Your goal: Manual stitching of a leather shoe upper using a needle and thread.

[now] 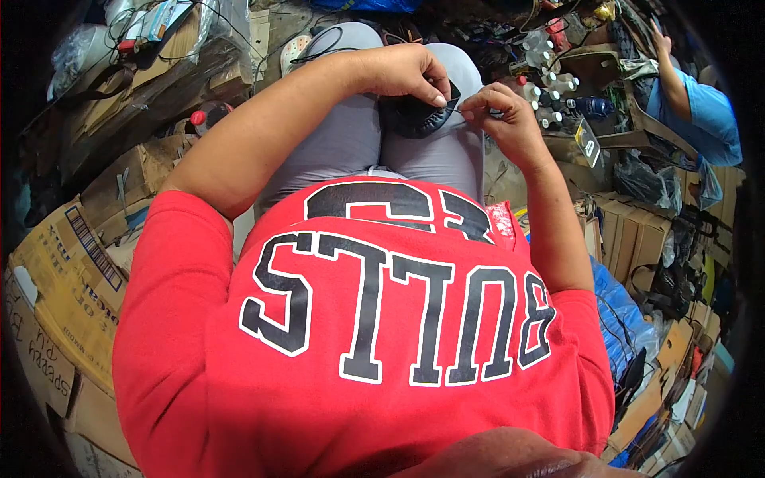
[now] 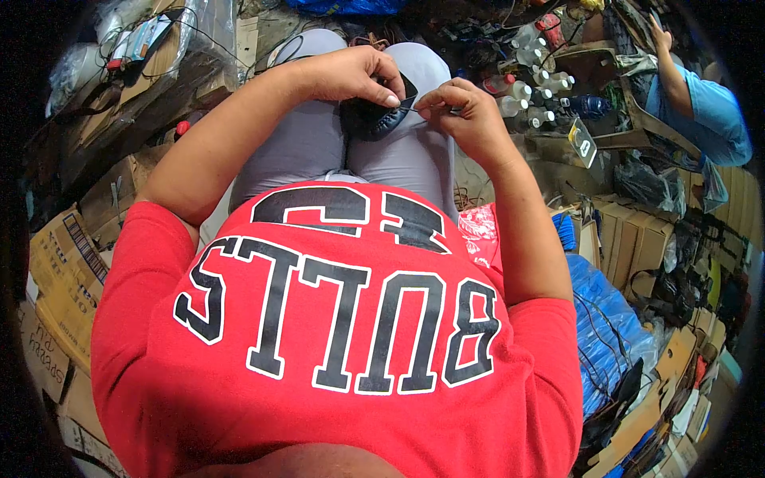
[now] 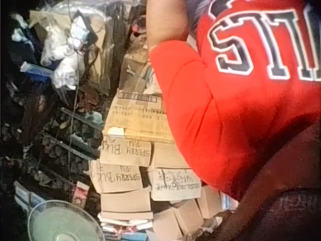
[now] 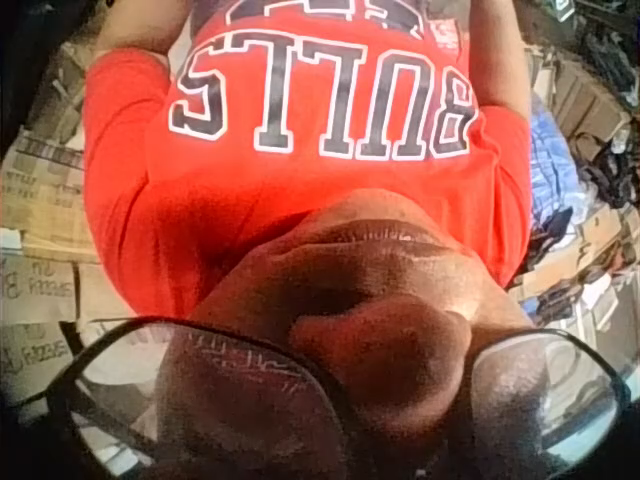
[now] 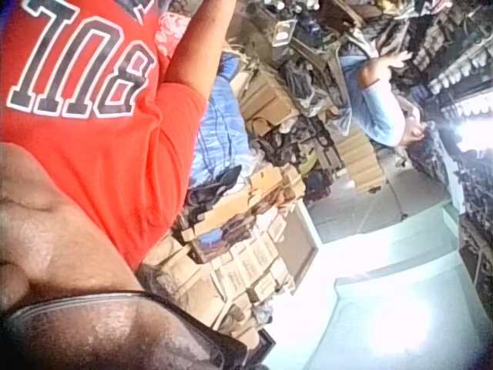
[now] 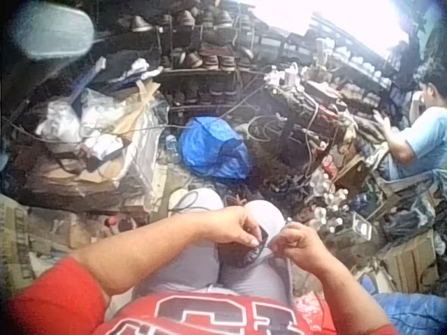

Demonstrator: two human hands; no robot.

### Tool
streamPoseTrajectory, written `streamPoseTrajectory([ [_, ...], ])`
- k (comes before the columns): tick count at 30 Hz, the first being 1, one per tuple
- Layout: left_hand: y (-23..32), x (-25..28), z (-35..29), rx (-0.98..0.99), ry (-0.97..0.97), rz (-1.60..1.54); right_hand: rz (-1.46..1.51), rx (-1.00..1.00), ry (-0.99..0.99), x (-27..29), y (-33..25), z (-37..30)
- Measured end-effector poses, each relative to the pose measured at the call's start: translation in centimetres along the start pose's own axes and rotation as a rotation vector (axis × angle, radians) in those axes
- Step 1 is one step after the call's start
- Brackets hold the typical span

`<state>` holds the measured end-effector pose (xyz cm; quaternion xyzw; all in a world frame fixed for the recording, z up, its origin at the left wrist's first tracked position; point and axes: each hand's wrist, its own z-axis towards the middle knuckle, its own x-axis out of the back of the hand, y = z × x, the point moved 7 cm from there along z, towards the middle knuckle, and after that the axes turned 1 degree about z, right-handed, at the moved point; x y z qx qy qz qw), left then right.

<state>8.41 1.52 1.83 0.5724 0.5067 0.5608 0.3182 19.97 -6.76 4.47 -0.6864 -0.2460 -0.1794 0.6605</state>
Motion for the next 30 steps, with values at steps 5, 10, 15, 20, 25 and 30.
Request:
streamPoseTrajectory([
  [5, -0.9, -0.5, -0.3, 0.101, -0.033, -0.178, 0.214, -0.045, 0.142, -1.3, 1.0, -1.4],
  [10, -1.4, -1.0, -0.5, 0.062, -0.096, -0.236, 0.024, 0.038, 0.184, -1.4, -0.5, -2.6],
  [15, -1.2, -1.4, -0.4, 0.046, -0.161, -0.182, -0.208, 0.032, 0.124, -1.4, -3.0, -2.8],
  [20, -0.6, -1.7, -0.5, 0.048, -0.225, -0.077, -0.615, 0.144, -0.069, -1.5, -6.2, -1.3],
  [25, -0.1, -1.4, 0.1, -0.020, -0.171, 0.050, -0.557, 0.025, -0.302, -2.3, -4.9, 0.8],
  [30, -0.3, -1.0, 0.2, -0.051, 0.054, 0.119, -0.095, -0.183, -0.208, -3.2, -1.5, 0.4],
])
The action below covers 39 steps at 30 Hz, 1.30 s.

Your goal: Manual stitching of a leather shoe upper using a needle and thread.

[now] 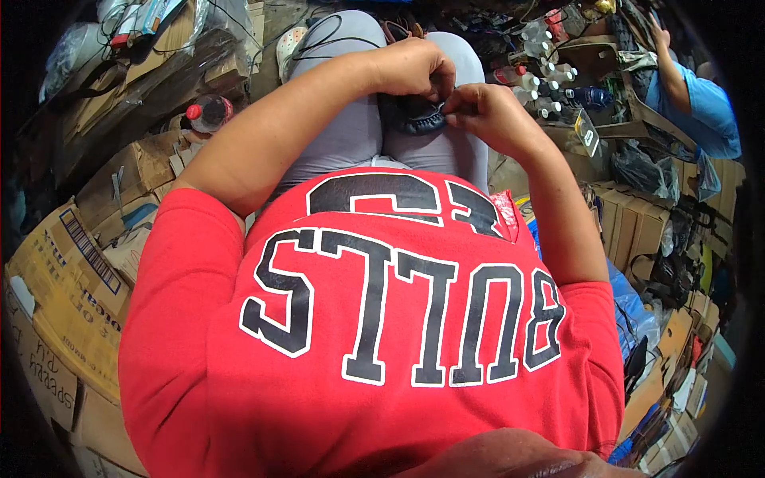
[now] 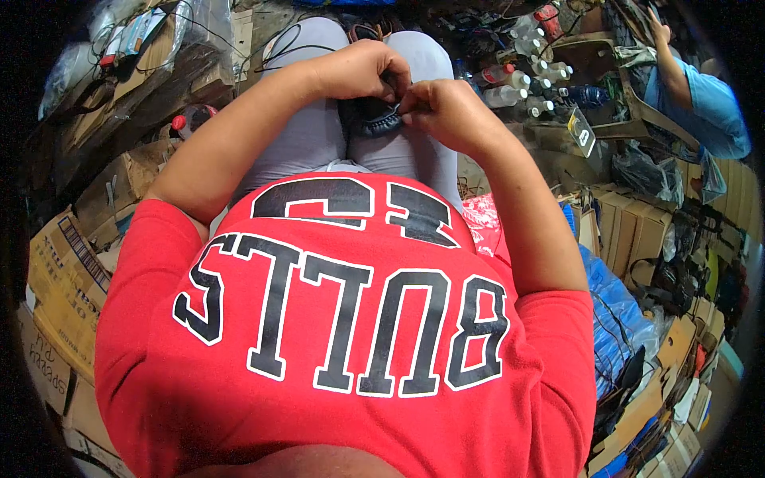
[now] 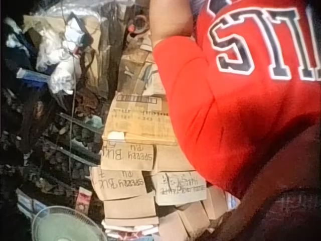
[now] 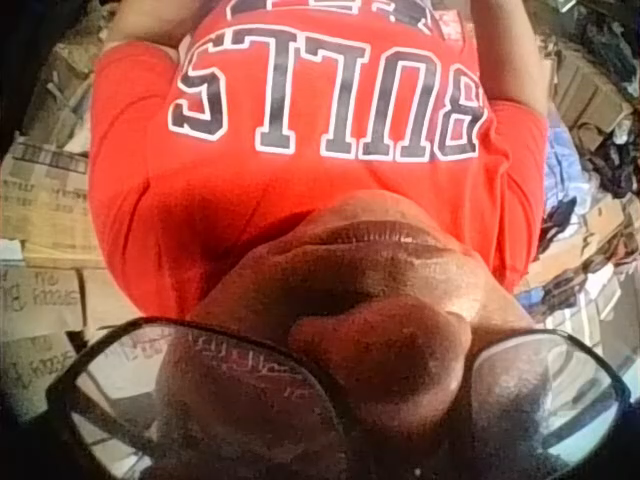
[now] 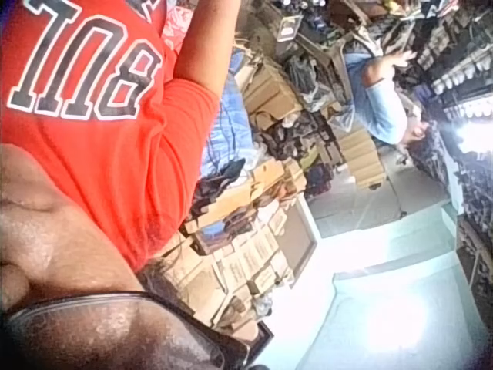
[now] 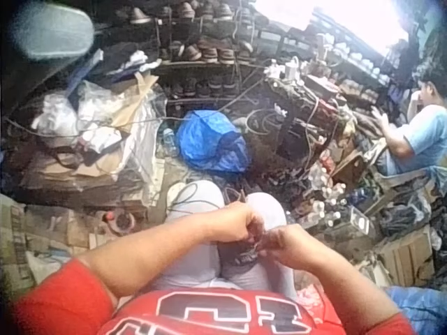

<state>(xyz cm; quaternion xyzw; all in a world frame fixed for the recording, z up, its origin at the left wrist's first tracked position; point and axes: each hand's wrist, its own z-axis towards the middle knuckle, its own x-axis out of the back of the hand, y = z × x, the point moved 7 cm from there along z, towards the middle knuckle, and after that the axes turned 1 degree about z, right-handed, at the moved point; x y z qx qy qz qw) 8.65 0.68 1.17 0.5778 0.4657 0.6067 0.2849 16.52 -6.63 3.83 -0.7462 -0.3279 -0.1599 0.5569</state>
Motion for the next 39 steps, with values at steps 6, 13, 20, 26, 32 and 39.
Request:
streamPoseTrajectory([
  [6, 2.6, 2.1, -5.6, -0.100, 0.516, 0.466, 0.782, -0.227, 0.195, 1.6, 4.7, -1.6],
  [13, 0.5, 4.3, -9.8, 0.220, 0.222, 0.451, -0.042, 0.142, 0.445, 1.7, 4.6, -2.5],
  [20, -3.2, 9.4, -9.7, 0.203, 0.829, -0.596, 1.404, 0.018, 0.866, 4.4, 9.4, -2.9],
  [26, -4.1, 7.7, -5.8, -0.083, 0.500, -1.668, 1.573, 0.174, 0.174, 1.6, 3.3, -4.6],
  [32, -6.6, 8.1, -6.9, 0.161, 0.612, -1.463, 1.417, 0.144, 0.264, 1.7, 5.0, -8.0],
  [39, -8.5, 15.3, -16.1, 0.486, 0.472, 0.116, 0.265, -0.379, 0.417, 7.0, 13.3, -13.2],
])
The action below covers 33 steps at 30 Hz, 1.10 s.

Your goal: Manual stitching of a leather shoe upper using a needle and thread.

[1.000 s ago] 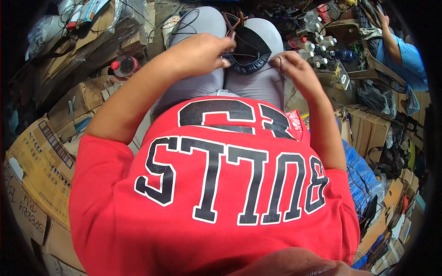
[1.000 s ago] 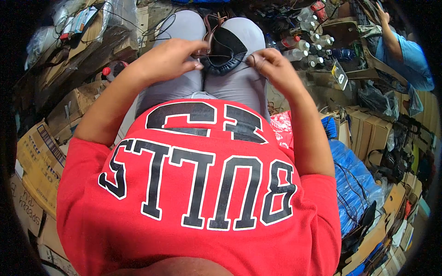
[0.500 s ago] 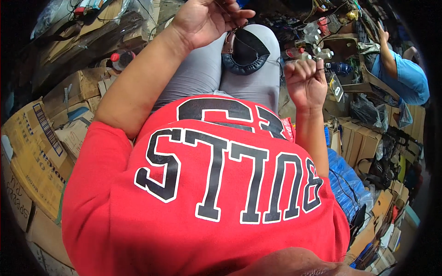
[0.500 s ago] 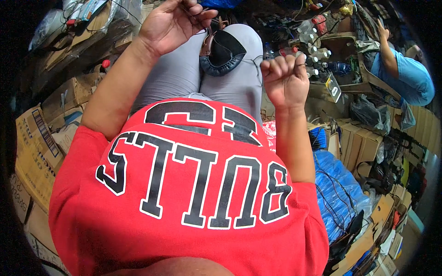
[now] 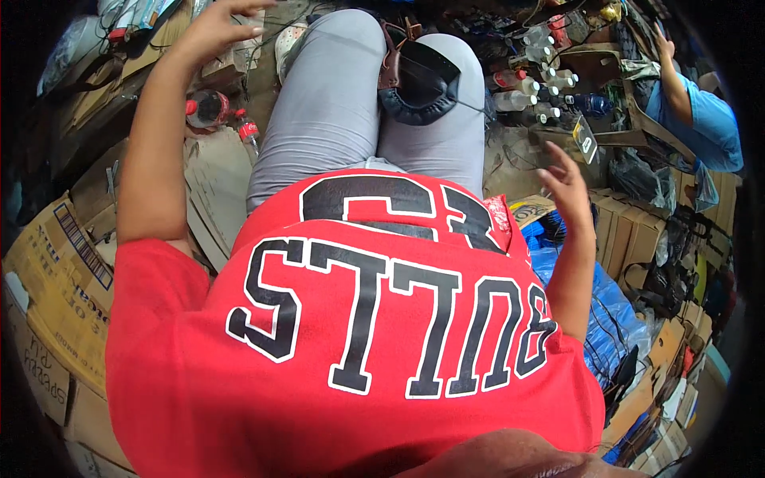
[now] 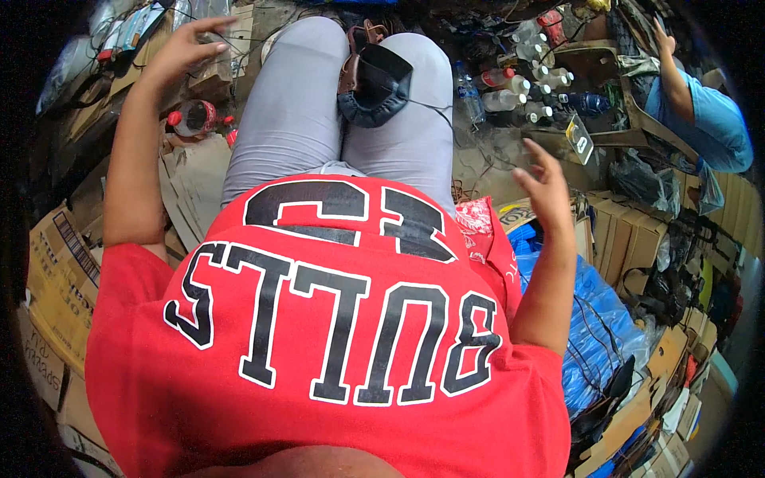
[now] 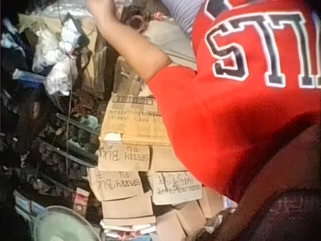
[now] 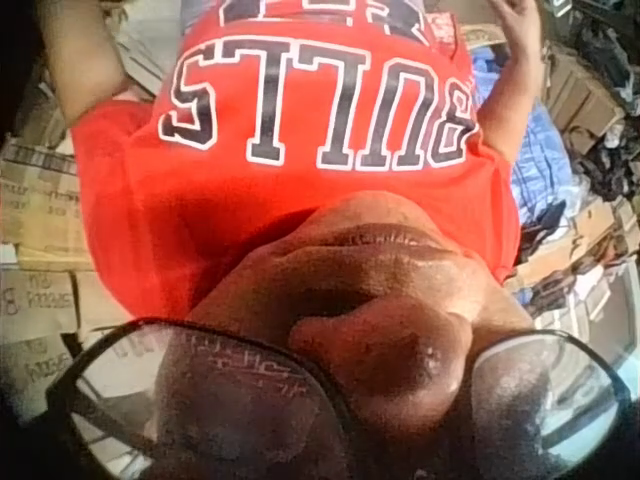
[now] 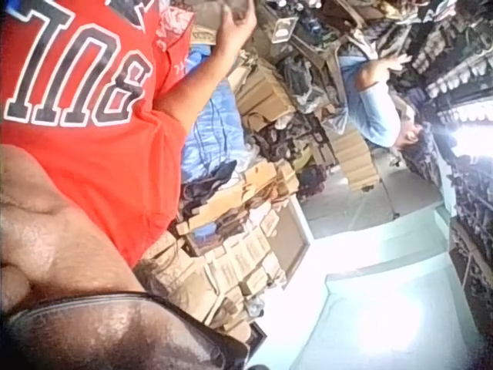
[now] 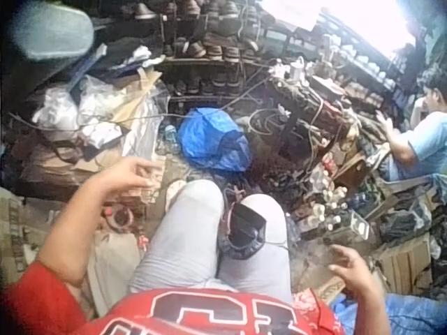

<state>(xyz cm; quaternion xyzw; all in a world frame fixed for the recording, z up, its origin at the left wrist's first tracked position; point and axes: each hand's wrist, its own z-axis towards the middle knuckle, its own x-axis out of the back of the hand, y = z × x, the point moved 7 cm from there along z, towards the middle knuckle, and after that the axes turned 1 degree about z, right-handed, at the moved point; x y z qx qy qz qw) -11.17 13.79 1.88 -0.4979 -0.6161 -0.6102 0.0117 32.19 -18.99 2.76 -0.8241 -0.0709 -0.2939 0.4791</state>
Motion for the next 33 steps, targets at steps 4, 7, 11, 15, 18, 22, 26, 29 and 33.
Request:
streamPoseTrajectory([
  [4, 8.4, -1.7, -2.3, -0.635, 0.423, 0.180, 0.081, 0.207, 0.110, 0.0, -6.5, 1.6],
  [7, 14.2, -11.1, -4.1, -0.577, -0.028, 0.159, -0.048, 0.380, -0.116, -5.3, -12.3, 3.1],
  [11, 15.7, -16.7, -5.0, -0.815, 0.051, 0.503, -0.332, 0.242, -0.466, -12.0, -14.5, 3.5],
  [15, 15.8, -16.9, -5.6, -0.835, 0.073, 0.485, -0.405, 0.376, -0.448, -12.2, -14.4, 2.6],
  [18, 15.7, -17.0, -5.4, -0.834, 0.035, 0.498, -0.349, 0.479, -0.416, -10.7, -14.2, 1.3],
  [22, 14.8, -15.5, -4.2, -0.753, -0.022, 0.243, 0.148, 0.238, -0.307, -5.6, -13.7, -0.9],
  [26, 15.6, -13.8, 0.3, -0.627, -0.063, -0.120, -0.129, 0.467, -0.187, -7.3, -15.6, -0.9],
  [29, 16.1, -14.8, 2.5, -0.649, -0.129, -0.073, -0.251, 0.519, -0.186, -8.9, -15.9, -0.3],
  [33, 16.2, -16.7, 3.2, -0.594, -0.392, -0.094, -0.312, 0.510, -0.177, -9.7, -15.5, 1.1],
])
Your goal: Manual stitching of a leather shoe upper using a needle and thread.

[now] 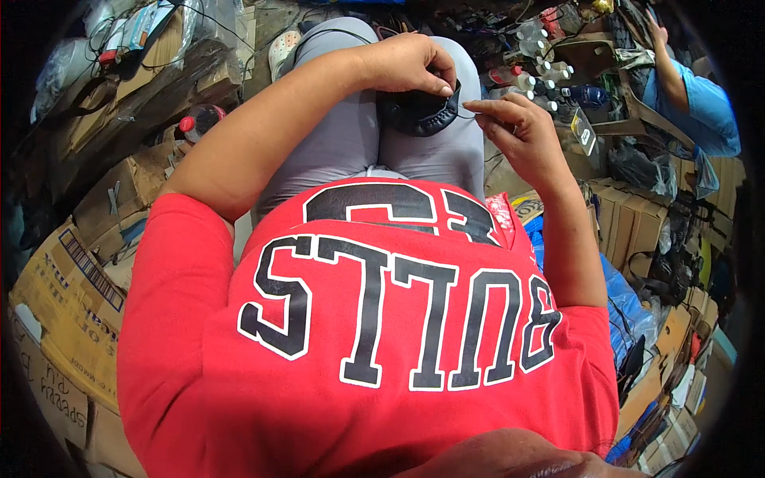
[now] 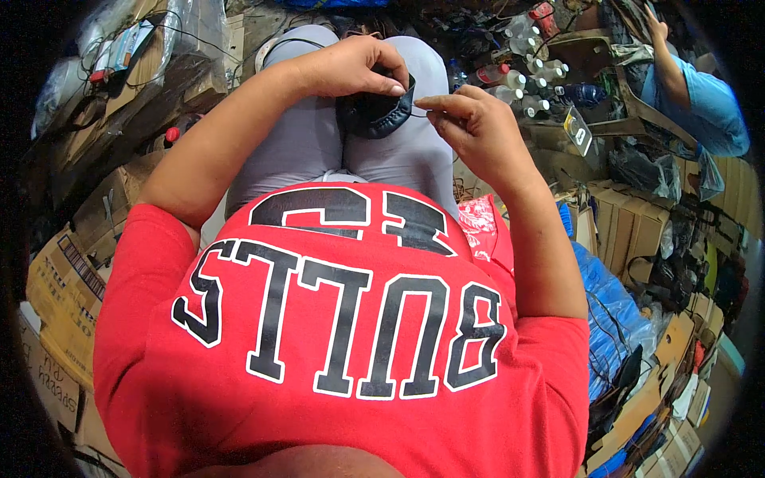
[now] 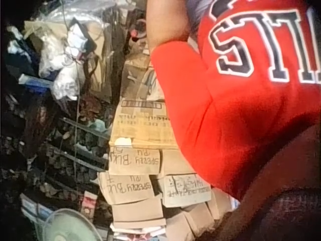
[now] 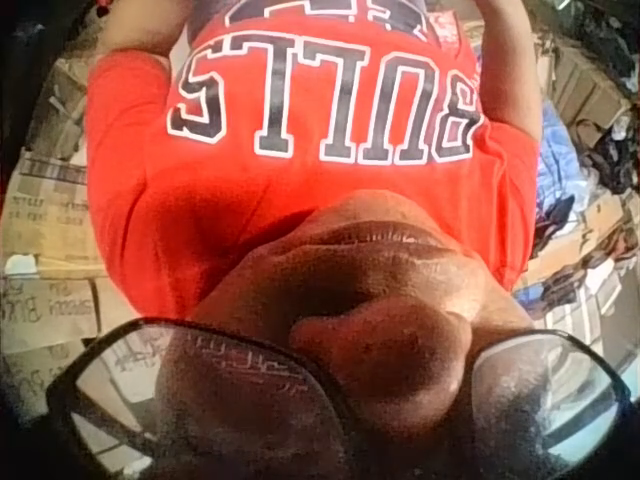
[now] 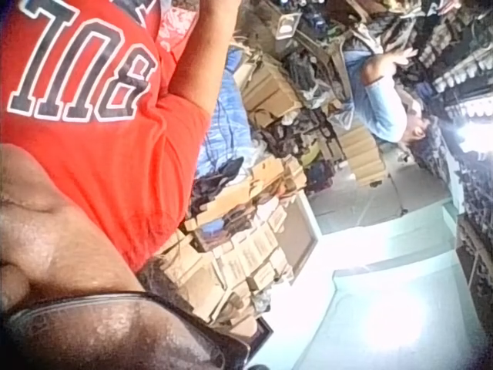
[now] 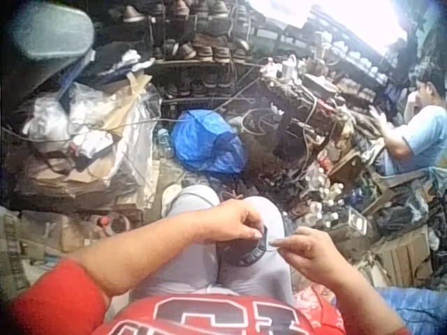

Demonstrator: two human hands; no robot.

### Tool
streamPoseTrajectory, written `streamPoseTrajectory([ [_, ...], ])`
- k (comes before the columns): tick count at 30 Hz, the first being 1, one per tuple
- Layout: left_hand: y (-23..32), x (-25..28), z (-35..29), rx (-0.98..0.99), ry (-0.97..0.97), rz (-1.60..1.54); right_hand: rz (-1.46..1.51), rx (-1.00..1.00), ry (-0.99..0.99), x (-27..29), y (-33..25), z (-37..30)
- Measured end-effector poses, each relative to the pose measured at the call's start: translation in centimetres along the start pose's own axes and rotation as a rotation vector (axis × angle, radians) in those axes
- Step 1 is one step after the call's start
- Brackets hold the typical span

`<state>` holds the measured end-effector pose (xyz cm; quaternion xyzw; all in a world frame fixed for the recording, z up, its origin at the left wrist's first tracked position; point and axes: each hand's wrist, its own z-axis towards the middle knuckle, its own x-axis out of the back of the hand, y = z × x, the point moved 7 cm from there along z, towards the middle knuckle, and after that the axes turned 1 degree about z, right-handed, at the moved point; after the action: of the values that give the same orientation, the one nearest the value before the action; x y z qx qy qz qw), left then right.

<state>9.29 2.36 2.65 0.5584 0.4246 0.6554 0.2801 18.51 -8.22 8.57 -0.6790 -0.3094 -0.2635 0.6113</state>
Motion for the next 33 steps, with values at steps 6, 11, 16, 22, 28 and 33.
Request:
streamPoseTrajectory([
  [6, -0.8, -0.6, -0.2, 0.060, -0.103, -0.247, -0.059, -0.011, -0.040, 0.0, -0.4, 1.2],
  [11, -0.8, -0.6, -0.2, 0.056, -0.139, -0.273, -0.134, -0.020, -0.057, 0.1, -1.2, 1.7],
  [16, -0.9, -0.6, -0.2, 0.081, -0.145, -0.327, -0.135, -0.041, -0.074, 0.1, -1.3, 1.9],
  [22, -1.2, -0.6, -0.1, 0.063, -0.144, -0.366, -0.096, -0.041, -0.032, 0.3, -1.1, 1.9],
  [28, -1.1, -0.7, -0.2, 0.084, -0.151, -0.360, -0.092, -0.009, -0.036, -0.2, -1.2, 2.0],
  [33, -1.3, -0.9, -0.2, 0.092, -0.140, -0.349, -0.199, -0.002, -0.037, -0.4, -1.6, 2.0],
])
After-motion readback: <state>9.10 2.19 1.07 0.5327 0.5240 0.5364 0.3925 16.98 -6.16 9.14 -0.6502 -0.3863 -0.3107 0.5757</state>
